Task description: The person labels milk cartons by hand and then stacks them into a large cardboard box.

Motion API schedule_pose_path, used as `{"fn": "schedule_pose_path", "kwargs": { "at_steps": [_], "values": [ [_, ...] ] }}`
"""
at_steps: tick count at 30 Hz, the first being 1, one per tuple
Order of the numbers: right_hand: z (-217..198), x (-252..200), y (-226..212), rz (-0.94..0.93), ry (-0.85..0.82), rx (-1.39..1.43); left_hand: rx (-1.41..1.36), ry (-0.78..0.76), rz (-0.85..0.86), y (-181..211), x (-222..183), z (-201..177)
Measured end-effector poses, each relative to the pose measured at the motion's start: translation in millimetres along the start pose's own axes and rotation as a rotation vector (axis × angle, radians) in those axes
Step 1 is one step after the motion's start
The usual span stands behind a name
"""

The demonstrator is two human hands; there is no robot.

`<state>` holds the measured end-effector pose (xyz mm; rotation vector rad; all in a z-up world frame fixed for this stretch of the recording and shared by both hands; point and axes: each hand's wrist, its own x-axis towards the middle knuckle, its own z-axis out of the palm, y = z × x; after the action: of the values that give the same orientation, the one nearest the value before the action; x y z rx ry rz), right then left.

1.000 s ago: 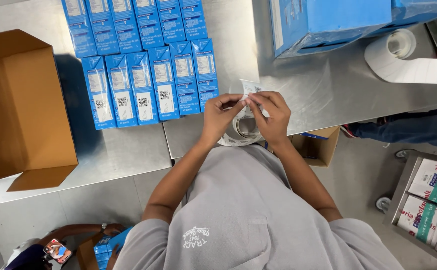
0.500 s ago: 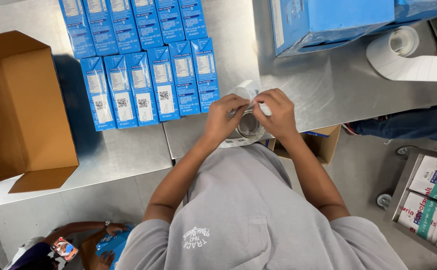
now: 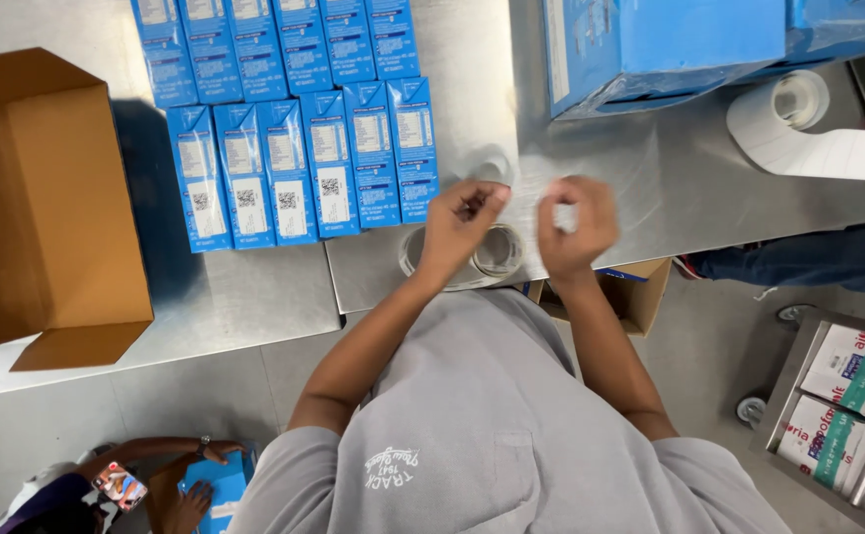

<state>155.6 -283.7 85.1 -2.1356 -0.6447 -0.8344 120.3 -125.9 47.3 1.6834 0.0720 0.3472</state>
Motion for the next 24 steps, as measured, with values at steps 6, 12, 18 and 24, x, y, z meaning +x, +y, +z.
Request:
{"fn": "schedule_pose_path", "kwargs": {
  "at_steps": [6, 12, 18, 24],
  "values": [
    [17, -16, -19, -0.415, -0.281, 0.052, -0.525, 0.063, -0.556, -9, -7, -39],
    [47, -40, -21, 0.218, -0.506, 0.509, -0.543, 0.23, -0.525, -29, -34, -64],
    [116, -39, 4, 0.92, -0.658, 0.873, -0.535, 0.203, -0.508, -56, -59, -74],
    [164, -26, -14, 0.396, -0.669, 0.492, -0.991, 0.326, -0.922, -87, -55, -105]
  ]
}}
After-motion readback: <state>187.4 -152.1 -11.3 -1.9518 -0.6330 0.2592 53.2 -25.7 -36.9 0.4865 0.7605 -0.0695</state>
